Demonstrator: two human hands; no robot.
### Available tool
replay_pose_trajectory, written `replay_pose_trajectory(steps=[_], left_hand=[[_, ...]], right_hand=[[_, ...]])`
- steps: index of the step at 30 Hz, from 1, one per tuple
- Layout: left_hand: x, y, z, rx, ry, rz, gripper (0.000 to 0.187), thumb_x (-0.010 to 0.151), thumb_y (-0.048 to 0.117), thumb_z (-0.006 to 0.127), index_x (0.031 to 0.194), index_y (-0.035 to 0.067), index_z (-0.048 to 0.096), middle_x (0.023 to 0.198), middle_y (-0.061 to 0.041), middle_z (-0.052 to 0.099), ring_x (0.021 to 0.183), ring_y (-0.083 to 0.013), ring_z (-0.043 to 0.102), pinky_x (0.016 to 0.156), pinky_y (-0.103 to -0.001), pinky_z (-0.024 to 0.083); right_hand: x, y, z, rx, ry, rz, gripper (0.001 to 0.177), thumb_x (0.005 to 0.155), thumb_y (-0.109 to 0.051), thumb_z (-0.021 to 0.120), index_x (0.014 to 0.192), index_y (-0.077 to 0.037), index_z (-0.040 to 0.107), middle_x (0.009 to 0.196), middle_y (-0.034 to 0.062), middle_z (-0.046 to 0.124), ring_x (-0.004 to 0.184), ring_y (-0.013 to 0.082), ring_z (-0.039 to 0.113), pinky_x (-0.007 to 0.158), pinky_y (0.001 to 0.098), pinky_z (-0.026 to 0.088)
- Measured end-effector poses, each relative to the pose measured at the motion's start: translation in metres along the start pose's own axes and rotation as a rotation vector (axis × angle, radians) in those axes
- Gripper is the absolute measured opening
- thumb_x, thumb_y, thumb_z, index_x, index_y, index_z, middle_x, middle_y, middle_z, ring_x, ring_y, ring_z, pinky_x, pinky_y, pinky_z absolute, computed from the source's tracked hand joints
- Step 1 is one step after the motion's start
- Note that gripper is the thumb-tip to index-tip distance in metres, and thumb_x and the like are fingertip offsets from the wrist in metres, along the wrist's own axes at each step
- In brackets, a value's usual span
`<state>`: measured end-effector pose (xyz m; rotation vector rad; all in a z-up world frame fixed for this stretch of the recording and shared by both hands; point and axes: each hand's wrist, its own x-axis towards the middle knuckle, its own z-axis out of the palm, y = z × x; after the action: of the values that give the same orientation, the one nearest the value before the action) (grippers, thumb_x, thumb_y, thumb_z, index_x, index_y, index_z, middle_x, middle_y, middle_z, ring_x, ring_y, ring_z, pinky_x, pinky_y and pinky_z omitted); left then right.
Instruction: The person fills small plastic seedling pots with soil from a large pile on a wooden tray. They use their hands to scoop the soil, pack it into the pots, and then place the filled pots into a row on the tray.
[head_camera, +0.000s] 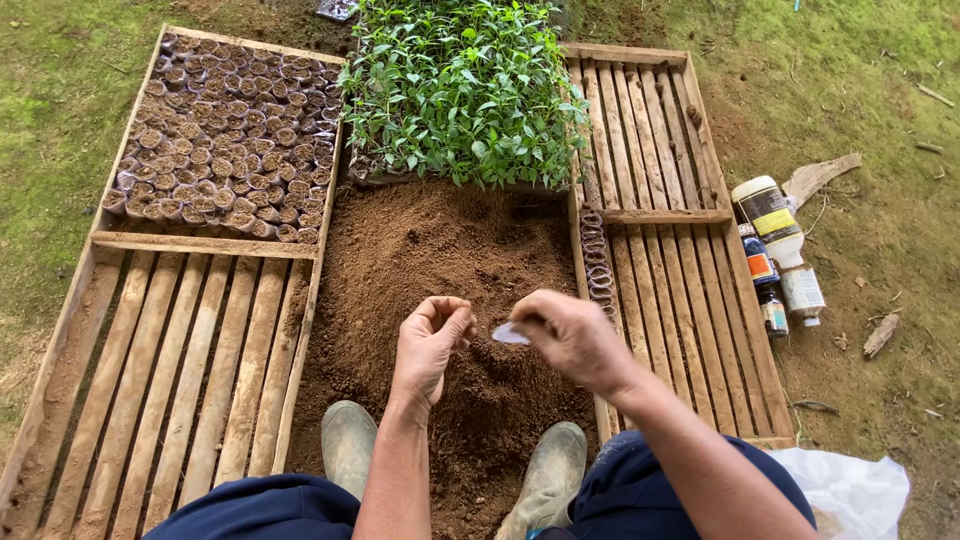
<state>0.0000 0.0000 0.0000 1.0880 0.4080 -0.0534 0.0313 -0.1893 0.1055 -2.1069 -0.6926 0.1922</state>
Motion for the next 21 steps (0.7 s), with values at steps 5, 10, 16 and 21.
replay_pose_trajectory(steps=[5,10,16,21], left_hand=[[-0.001,0.001,-0.001,0.007,-0.019,0.027,0.045,0.091,0.017,0.076,0.133,0.011,0.061,0.112,-0.006,0.068,0.101,-0.0129,0.062,0.087,-0.028,0.052],[-0.017,0.012,0.009,0.085,-0.025,0.015,0.054,0.092,0.009,0.071,0.144,0.005,0.055,0.128,-0.014,0.055,0.122,-0.0233,0.048,0.111,-0.044,0.043],[-0.008,0.029,0.015,0.177,-0.052,-0.231,0.054,0.086,0.01,0.068,0.137,0.012,0.055,0.127,-0.006,0.062,0.117,-0.0186,0.061,0.109,-0.035,0.048],[-0.014,0.029,0.021,0.356,0.107,-0.266,0.039,0.1,0.008,0.054,0.137,0.018,0.052,0.139,-0.001,0.059,0.141,-0.0178,0.052,0.121,-0.048,0.037]], right_hand=[[-0.012,-0.008,-0.064,-0.056,0.295,0.027,0.013,0.089,-0.001,0.074,0.101,-0.007,0.074,0.079,0.0133,0.073,0.07,0.0217,0.072,0.066,0.037,0.061],[-0.065,0.025,-0.126,-0.01,0.581,0.153,0.023,0.094,-0.003,0.075,0.116,-0.007,0.073,0.085,0.0081,0.07,0.073,0.0122,0.066,0.073,0.0271,0.059],[-0.196,0.075,-0.191,-0.016,0.776,0.403,0.011,0.102,-0.004,0.065,0.111,-0.006,0.071,0.089,0.0051,0.069,0.081,0.0101,0.066,0.079,0.023,0.061],[-0.365,0.094,-0.238,-0.582,0.547,1.073,0.029,0.104,-0.002,0.047,0.12,-0.003,0.07,0.124,0.0175,0.07,0.11,0.0313,0.065,0.101,0.0477,0.05]])
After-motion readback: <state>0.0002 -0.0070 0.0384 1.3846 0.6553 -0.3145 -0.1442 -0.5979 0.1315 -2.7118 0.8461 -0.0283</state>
